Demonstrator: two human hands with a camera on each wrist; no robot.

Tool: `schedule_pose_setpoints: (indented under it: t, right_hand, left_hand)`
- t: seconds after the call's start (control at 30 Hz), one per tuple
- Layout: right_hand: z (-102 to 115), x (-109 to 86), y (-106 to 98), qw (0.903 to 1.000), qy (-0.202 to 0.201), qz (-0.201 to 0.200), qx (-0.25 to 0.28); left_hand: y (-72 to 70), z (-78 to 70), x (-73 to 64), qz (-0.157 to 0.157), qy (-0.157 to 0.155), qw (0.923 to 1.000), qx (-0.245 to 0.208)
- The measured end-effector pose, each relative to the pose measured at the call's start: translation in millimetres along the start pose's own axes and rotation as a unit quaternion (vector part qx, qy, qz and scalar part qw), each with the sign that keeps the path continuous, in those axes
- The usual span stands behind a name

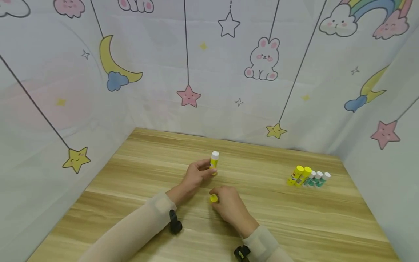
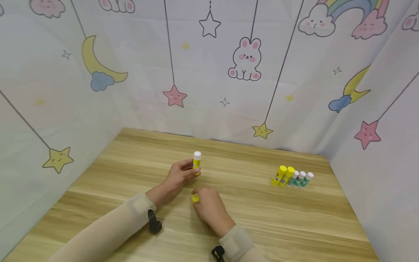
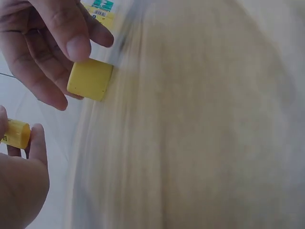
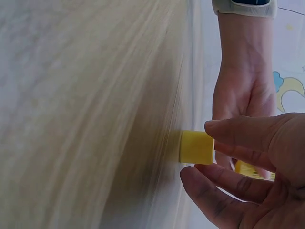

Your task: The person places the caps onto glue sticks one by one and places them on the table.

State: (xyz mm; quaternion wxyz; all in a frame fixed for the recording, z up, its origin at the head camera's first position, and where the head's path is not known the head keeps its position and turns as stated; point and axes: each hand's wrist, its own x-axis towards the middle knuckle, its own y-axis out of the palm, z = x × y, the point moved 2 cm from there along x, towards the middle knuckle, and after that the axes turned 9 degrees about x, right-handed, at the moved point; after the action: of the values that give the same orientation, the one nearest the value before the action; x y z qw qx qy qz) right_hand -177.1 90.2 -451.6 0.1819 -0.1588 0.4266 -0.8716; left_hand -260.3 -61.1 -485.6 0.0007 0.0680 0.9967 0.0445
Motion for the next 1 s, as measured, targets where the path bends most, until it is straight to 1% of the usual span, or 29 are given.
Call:
schedule_pose_setpoints:
  t: [0.07, 0.13, 0.33, 0.47, 0.57, 0.8, 0.9, 1.0]
  right_hand:
    - [0, 1.2, 1, 1.0000, -0.003, 0.000, -0.001]
    - [0, 2.6, 2, 1.0000, -0.005, 0.000, -0.001]
    - [0, 5.4, 4, 1.0000, -0.006, 0.002, -0.001]
    - [0, 6.3, 5, 1.0000, -0.006, 0.003, -0.001]
    - [0, 6.1, 3, 1.0000, 0.001, 0.002, 0.008]
    - [0, 3.1, -8, 0.9987, 0.009, -0.030, 0.041]
    - [-2, 0.1, -14, 0.9967, 0.035, -0.032, 0.067]
    - [-3, -3.4, -20, 0.9925, 0.060, -0.040, 0.098]
  left_hand:
    - [0.9, -0.9, -3.2, 0.012, -0.001, 0.9994, -0.034]
    - [1.6, -1.9, -6.0, 0.020, -0.005, 0.9982, -0.057]
    - [2.4, -3.1, -11.3, 0.032, -0.010, 0.9952, -0.091]
    - [0.8, -2.9, -14.9, 0.033, -0.010, 0.9935, -0.108]
    - [-0.9, -2.4, -17.1, 0.032, -0.008, 0.9927, -0.116]
    - [-4.1, -3.2, -20.4, 0.034, 0.001, 0.9914, -0.126]
    - [-5.0, -4.2, -22.5, 0.031, 0.000, 0.9920, -0.123]
    - [-7.2, -4.7, -25.8, 0.027, 0.000, 0.9926, -0.118]
